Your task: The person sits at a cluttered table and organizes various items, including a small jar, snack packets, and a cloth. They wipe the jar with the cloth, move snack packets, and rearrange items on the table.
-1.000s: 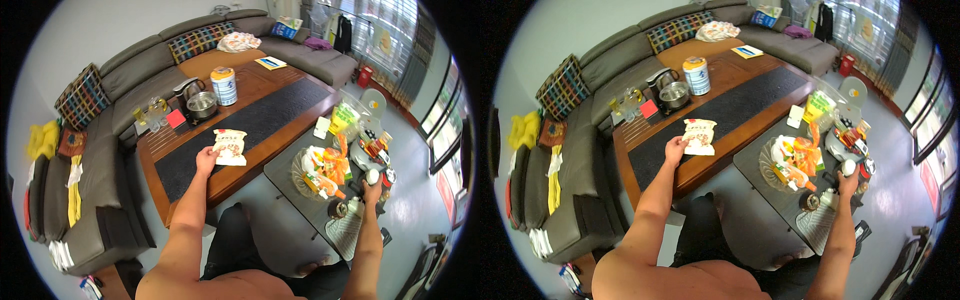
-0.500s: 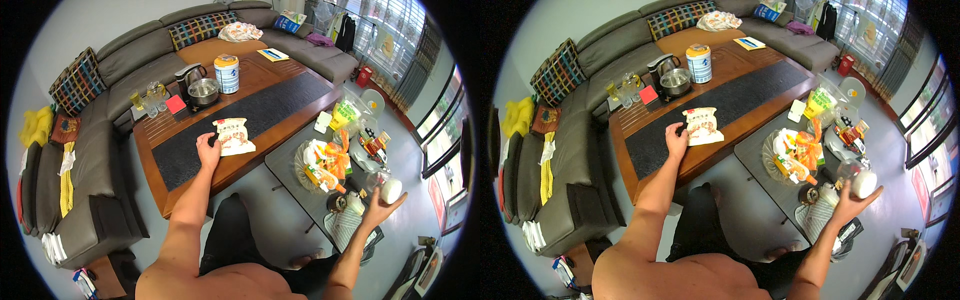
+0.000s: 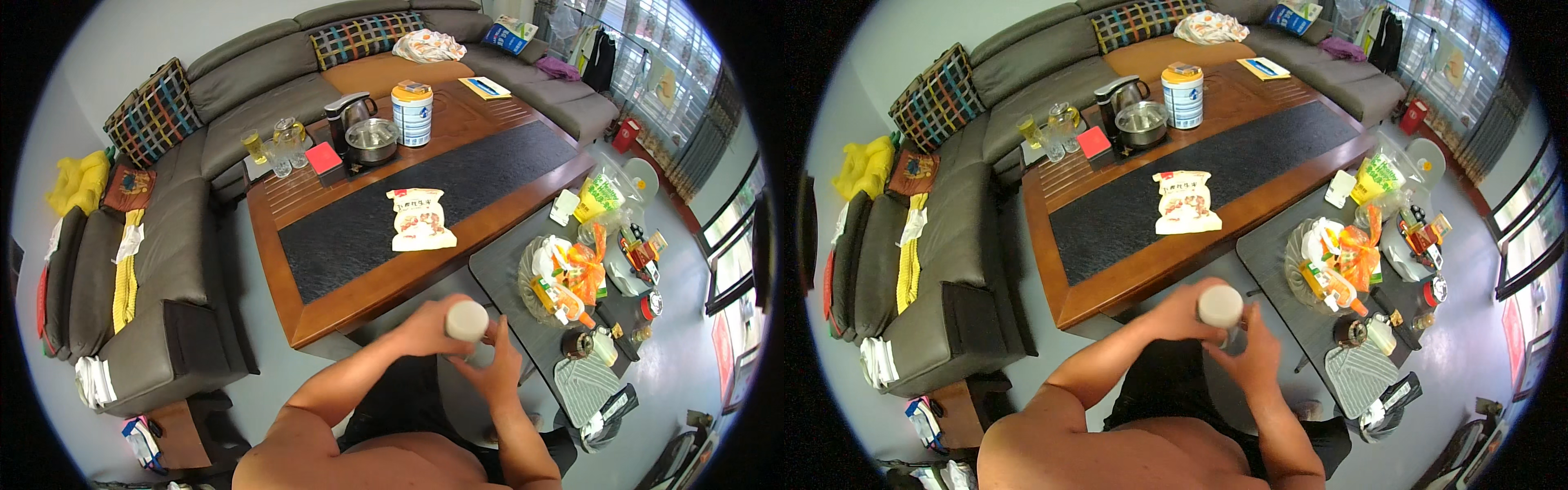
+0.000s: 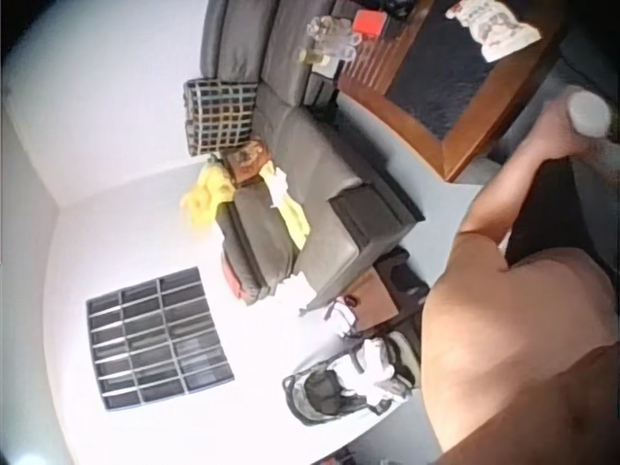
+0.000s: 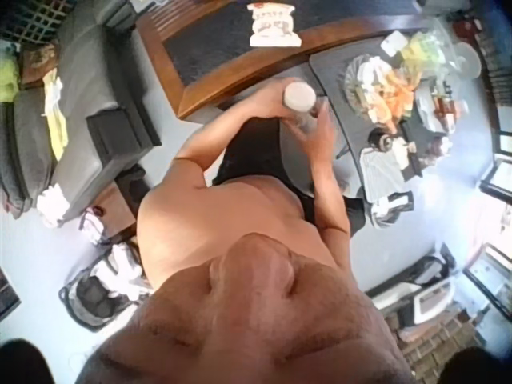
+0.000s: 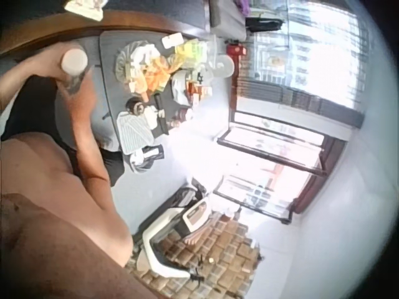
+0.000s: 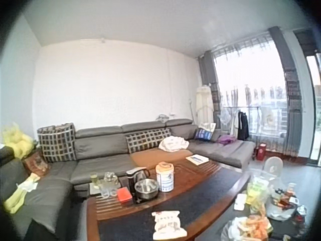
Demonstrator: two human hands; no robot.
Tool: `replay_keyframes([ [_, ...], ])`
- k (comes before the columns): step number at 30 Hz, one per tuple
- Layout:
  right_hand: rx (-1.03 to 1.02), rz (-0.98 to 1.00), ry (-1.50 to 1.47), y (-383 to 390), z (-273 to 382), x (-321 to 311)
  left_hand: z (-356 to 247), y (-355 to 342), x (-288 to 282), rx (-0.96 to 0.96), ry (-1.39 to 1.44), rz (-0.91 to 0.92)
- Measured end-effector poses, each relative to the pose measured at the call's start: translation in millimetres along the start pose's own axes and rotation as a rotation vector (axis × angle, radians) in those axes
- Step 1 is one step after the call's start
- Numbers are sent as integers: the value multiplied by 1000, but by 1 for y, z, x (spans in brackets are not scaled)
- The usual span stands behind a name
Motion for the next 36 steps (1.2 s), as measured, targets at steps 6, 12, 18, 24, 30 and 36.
replay_keyframes([
  [6,110,157,22,37,-27,-18,18,18,-210,-5,28,-672],
  [12,505,-154,133,167,-148,-120,100,48,-414,-65,-91,-1234],
  [18,724,-334,560,287,-183,-208,199,43,-457,-493,-240,-1243],
  [24,682,-236,709,289,-172,-195,223,23,-475,-492,-445,-1280],
  [30,688,-216,692,282,-167,-190,241,24,-509,-629,-723,-1305],
  [36,779,-315,640,282,-150,-194,262,-10,-496,-717,-1003,-1290],
])
Point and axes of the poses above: each hand's wrist, its own y-axis away from the middle knuckle, its own x-axis out of the palm, z = x × y, the point moved 10 cm from there along -y, towards the middle knuckle, and after that the axes turned 1 degree about -y, right-handed, at the moved point
